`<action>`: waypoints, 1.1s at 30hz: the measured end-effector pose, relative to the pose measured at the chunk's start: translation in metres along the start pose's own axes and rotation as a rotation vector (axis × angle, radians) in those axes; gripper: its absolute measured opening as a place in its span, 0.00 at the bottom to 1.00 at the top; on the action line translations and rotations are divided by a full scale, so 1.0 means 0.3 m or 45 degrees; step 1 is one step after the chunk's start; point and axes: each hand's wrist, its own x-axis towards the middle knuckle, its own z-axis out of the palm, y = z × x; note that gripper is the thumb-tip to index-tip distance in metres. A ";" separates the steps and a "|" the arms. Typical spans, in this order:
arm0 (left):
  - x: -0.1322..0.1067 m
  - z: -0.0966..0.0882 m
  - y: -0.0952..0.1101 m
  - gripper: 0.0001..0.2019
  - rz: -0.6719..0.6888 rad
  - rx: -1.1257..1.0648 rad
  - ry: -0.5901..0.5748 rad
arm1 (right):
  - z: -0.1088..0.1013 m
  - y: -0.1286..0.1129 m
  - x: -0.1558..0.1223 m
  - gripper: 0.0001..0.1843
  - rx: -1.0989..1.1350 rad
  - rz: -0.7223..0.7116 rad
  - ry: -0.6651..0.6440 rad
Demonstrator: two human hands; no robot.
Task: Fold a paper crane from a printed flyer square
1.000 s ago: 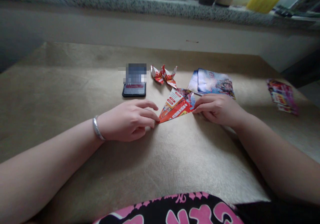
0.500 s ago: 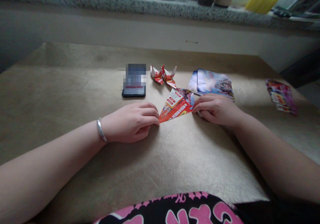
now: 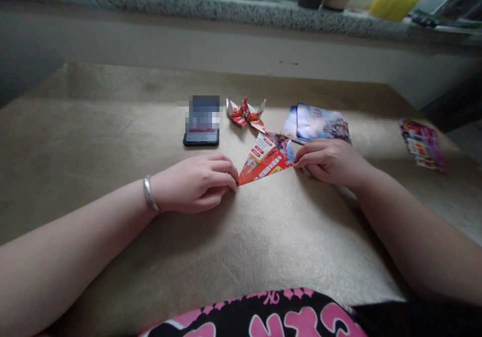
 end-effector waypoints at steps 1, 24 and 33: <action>-0.002 0.000 -0.003 0.11 0.004 -0.027 0.006 | -0.001 0.002 0.000 0.17 0.000 -0.003 -0.004; 0.030 0.045 0.023 0.16 -0.244 0.156 0.242 | 0.037 -0.120 0.069 0.20 -0.086 0.203 0.012; 0.030 0.037 0.040 0.23 -0.306 0.284 0.068 | 0.066 -0.153 0.111 0.18 -0.070 0.280 0.112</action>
